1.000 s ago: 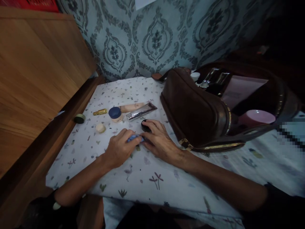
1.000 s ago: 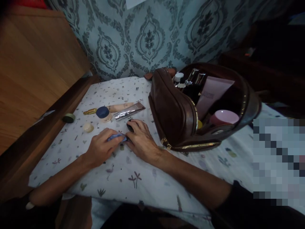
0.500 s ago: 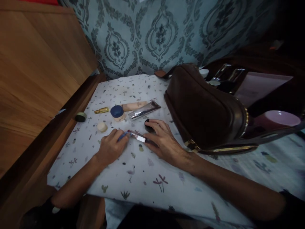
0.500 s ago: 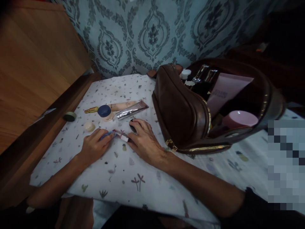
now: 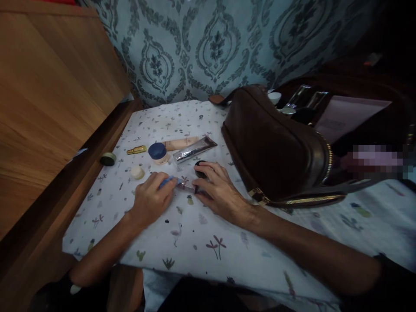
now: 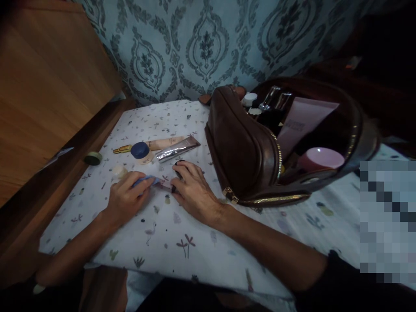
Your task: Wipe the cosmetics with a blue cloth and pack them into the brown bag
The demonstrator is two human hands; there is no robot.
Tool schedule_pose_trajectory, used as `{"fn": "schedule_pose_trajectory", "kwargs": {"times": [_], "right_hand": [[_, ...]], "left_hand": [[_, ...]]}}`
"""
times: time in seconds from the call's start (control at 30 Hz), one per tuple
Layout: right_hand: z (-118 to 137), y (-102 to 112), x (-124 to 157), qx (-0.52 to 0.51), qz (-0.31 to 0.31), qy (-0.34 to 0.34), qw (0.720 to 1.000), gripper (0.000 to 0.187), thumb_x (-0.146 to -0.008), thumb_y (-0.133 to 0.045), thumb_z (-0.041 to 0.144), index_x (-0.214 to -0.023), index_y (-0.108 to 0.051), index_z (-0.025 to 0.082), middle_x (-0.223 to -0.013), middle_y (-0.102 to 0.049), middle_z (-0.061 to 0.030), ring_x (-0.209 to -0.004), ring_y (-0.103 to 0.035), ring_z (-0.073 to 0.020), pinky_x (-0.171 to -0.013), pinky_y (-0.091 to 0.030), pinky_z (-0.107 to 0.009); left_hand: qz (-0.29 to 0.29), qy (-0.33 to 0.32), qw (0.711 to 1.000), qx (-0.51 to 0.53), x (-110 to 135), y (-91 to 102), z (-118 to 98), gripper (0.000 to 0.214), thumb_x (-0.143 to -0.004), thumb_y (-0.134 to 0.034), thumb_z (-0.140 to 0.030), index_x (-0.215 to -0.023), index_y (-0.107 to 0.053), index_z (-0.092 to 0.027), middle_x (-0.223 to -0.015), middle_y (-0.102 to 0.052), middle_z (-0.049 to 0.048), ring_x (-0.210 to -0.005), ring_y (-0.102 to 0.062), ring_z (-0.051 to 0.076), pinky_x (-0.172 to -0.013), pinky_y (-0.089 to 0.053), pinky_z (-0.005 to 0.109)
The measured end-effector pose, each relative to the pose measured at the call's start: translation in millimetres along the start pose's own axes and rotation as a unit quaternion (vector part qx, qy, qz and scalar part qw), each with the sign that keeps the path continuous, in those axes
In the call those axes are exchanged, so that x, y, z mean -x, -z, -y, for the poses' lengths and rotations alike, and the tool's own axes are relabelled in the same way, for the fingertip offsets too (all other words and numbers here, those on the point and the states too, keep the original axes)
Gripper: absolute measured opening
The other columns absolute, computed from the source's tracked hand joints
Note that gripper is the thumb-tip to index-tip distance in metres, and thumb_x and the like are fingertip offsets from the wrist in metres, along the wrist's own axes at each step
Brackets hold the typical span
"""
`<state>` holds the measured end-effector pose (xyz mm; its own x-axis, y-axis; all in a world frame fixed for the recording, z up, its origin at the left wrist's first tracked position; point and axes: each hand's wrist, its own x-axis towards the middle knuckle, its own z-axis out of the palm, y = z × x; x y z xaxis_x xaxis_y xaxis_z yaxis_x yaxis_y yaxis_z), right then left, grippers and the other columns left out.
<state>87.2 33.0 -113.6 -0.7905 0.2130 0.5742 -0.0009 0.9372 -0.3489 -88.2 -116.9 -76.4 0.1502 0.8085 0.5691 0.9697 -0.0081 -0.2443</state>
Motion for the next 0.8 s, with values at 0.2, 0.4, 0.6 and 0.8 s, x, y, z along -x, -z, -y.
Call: {"fn": "schedule_pose_trajectory", "kwargs": {"times": [0.2, 0.4, 0.6, 0.8], "right_hand": [[-3, -2, 0, -0.02, 0.009, 0.008, 1.0, 0.022, -0.082, -0.061, 0.006, -0.1, -0.068, 0.018, -0.131, -0.059, -0.0158, -0.133, -0.045, -0.0354, -0.104, -0.046, -0.06], [-2, -1, -1, -0.034, 0.015, 0.021, 0.999, 0.016, -0.087, -0.065, 0.013, -0.102, -0.068, 0.016, -0.129, -0.061, -0.0156, -0.133, -0.045, -0.0341, -0.105, -0.047, -0.056], [0, -2, -3, -0.017, 0.011, 0.029, 0.999, 0.021, -0.085, -0.075, 0.029, -0.1, -0.072, 0.016, -0.128, -0.061, -0.0168, -0.131, -0.046, -0.0366, -0.104, -0.046, -0.059], [2, -8, -6, 0.016, -0.004, 0.031, 0.999, 0.009, -0.086, -0.071, 0.019, -0.092, -0.074, 0.014, -0.124, -0.063, -0.018, -0.128, -0.048, -0.0367, -0.099, -0.05, -0.057]], "left_hand": [[0.007, -0.098, 0.995, -0.017, -18, -0.9, -28, 0.016, -0.097, -0.052, -0.013, -0.096, -0.067, -0.02, -0.084, -0.065, 0.0035, -0.073, -0.057, 0.017, -0.05, -0.04, 0.028], [0.032, -0.036, 0.999, -0.008, -11, 1.7, -18, 0.021, -0.098, -0.049, -0.016, -0.087, -0.067, -0.019, -0.084, -0.065, 0.0041, -0.073, -0.057, 0.016, -0.048, -0.037, 0.027], [0.043, -0.007, 0.999, 0.027, 2, 5.5, -13, 0.017, -0.097, -0.051, -0.015, -0.098, -0.068, -0.018, -0.091, -0.066, 0.0053, -0.079, -0.062, 0.017, -0.053, -0.044, 0.026], [0.027, -0.012, 1.0, -0.01, 5, 5.2, -11, 0.017, -0.095, -0.053, -0.013, -0.098, -0.069, -0.018, -0.087, -0.067, 0.0034, -0.077, -0.063, 0.016, -0.051, -0.042, 0.026]]}}
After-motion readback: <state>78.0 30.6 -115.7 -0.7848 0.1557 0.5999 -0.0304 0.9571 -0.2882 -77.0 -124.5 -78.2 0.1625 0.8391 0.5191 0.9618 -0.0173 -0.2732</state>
